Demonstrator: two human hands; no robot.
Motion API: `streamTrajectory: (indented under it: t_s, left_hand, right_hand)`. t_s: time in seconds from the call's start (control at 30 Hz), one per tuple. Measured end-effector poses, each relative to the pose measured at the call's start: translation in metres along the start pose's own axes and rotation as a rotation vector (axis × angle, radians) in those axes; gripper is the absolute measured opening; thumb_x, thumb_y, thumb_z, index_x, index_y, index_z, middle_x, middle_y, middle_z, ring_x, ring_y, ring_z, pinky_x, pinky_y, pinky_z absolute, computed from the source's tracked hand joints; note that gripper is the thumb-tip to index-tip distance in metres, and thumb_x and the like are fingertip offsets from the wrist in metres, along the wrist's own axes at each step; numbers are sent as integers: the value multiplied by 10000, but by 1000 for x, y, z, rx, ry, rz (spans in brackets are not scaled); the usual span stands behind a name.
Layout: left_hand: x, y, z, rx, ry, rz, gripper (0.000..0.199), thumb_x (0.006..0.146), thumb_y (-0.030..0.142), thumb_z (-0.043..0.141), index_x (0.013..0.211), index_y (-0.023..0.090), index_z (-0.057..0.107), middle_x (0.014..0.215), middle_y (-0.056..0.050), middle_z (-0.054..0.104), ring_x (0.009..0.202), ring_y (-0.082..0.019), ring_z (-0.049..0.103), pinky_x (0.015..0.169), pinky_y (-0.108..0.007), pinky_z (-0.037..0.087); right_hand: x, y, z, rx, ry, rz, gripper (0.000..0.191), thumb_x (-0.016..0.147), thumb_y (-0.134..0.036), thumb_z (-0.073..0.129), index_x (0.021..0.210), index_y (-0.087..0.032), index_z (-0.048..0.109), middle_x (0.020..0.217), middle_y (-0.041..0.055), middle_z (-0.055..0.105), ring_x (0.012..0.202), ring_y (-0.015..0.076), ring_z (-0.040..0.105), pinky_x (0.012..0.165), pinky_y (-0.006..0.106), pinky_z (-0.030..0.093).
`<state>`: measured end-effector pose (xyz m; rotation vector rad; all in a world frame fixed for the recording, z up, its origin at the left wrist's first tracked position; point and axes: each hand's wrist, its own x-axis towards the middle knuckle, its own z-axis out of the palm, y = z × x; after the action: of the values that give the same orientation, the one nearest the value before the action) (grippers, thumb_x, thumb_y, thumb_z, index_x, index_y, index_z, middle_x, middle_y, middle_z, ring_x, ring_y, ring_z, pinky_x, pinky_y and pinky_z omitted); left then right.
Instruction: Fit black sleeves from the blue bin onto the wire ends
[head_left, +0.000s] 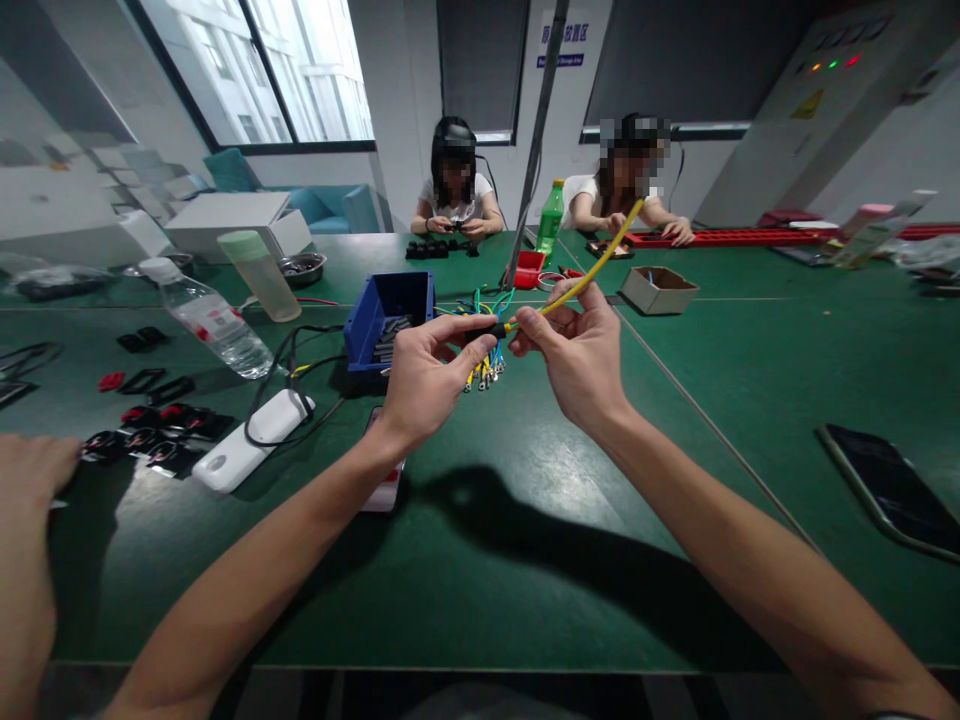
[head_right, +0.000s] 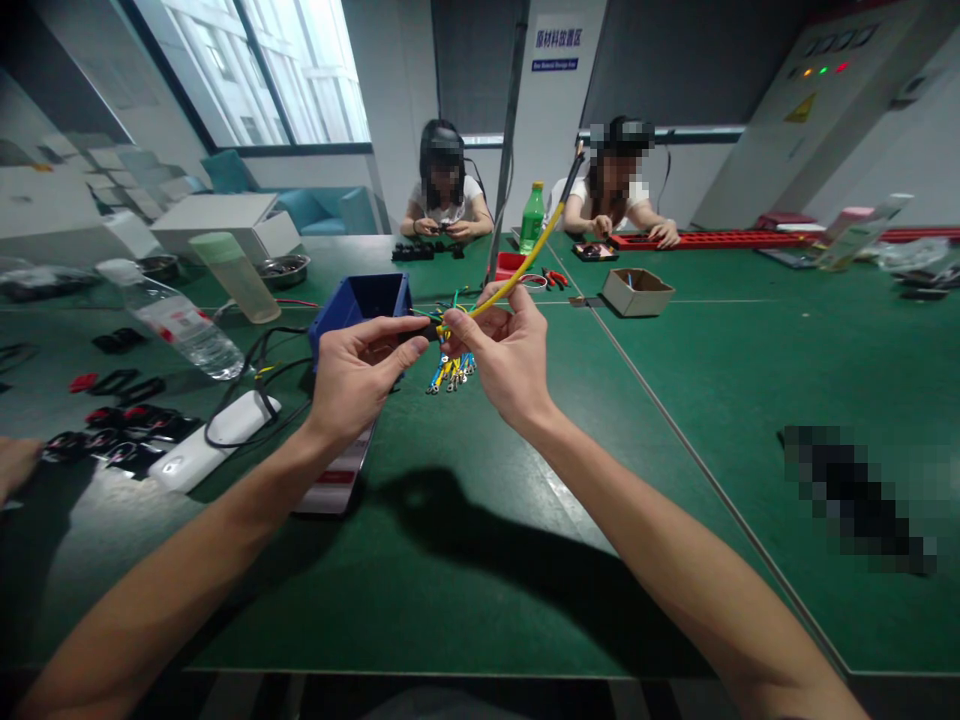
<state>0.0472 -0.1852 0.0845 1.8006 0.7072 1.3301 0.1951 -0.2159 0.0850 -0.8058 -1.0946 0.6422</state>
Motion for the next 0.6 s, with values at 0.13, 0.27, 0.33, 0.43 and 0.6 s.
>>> streamTrajectory:
  t_s: [0.13, 0.27, 0.33, 0.43, 0.6]
  left_hand:
    - [0, 0, 0, -18, -10, -21, 254, 767, 317, 714, 987, 191, 737, 916, -56, 731, 740, -169, 666, 645, -269, 548]
    - [0, -1, 0, -29, -9, -28, 248, 766, 305, 716, 983, 186, 735, 914, -55, 729, 761, -173, 669, 662, -271, 550]
    - [0, 0, 0, -33, -9, -23, 244, 766, 303, 716, 980, 187, 732, 912, -54, 727, 766, -171, 669, 668, -269, 549]
    - [0, 0, 1, -34, -9, -16, 244, 764, 309, 716, 973, 182, 725, 914, -55, 723, 761, -166, 666, 665, -263, 546]
    - [1, -2, 1, -62, 19, -20, 254, 731, 316, 745, 932, 167, 700, 899, -52, 711, 746, -150, 658, 663, -246, 532]
  right_hand:
    - [0, 0, 0, 6, 0, -1, 460, 675, -441, 776, 887, -260, 411, 604, -115, 524, 477, 102, 615, 488, 228, 537]
    - [0, 0, 0, 15, -9, -6, 453, 680, -434, 775, 881, -259, 408, 611, -113, 530, 484, 99, 617, 490, 223, 537]
    - [0, 0, 0, 13, -8, -1, 453, 678, -433, 776, 878, -259, 409, 616, -111, 531, 486, 99, 617, 489, 222, 537]
    - [0, 0, 0, 8, -4, 13, 448, 680, -428, 776, 881, -260, 413, 624, -109, 531, 488, 100, 617, 488, 224, 538]
    - [0, 1, 0, 24, -7, 12, 440, 689, -414, 773, 882, -259, 409, 633, -106, 538, 494, 97, 616, 494, 221, 537]
